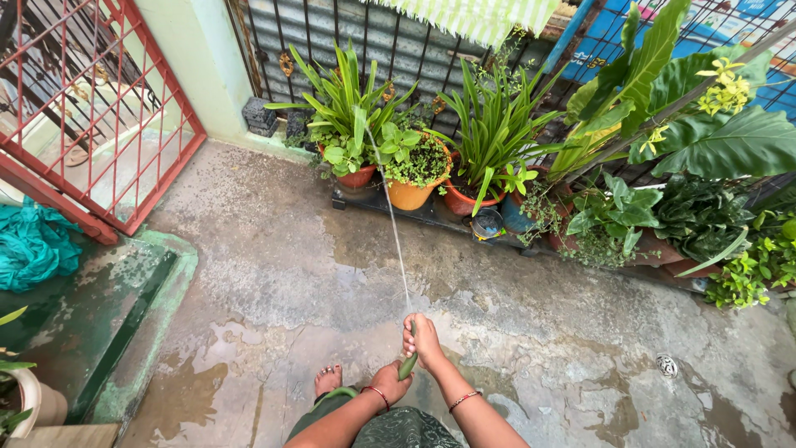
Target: The person waters potted plants on a balcony by holding a green garden hose and directing the stream of water into various pots.
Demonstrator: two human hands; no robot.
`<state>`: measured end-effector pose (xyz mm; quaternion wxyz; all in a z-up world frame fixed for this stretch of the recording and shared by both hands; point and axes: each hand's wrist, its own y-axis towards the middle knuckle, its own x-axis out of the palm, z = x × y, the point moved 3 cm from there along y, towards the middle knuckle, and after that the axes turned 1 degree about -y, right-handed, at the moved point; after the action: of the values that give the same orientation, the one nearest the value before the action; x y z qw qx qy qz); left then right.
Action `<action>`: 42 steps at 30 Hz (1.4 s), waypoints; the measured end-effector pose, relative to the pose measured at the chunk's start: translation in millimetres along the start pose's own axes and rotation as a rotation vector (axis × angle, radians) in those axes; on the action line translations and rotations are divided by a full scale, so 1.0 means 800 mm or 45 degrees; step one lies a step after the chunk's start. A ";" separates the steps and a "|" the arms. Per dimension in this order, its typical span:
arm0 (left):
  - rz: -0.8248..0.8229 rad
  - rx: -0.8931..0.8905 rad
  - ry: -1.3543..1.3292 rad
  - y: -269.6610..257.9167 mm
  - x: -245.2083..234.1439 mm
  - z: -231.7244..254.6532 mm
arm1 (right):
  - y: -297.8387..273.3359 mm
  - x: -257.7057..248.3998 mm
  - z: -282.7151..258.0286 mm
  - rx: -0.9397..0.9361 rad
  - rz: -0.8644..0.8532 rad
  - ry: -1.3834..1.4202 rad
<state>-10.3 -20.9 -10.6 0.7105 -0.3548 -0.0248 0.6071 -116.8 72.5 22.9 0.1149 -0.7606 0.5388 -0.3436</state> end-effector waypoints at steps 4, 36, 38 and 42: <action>-0.008 -0.011 0.001 -0.008 0.003 -0.007 | -0.002 -0.002 0.010 0.016 -0.022 -0.020; -0.097 0.010 0.106 -0.008 0.032 -0.009 | -0.021 -0.035 0.024 0.057 0.106 0.091; -0.106 0.006 0.120 -0.008 0.029 -0.011 | -0.019 -0.031 0.024 0.065 0.105 0.095; -0.077 0.008 0.105 -0.007 0.024 -0.012 | -0.015 -0.027 0.023 0.060 0.071 0.082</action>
<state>3.8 -8.4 -22.6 0.7301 -0.3764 -0.0044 0.5704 -100.3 93.0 7.0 0.1247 -0.7309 0.5550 -0.3772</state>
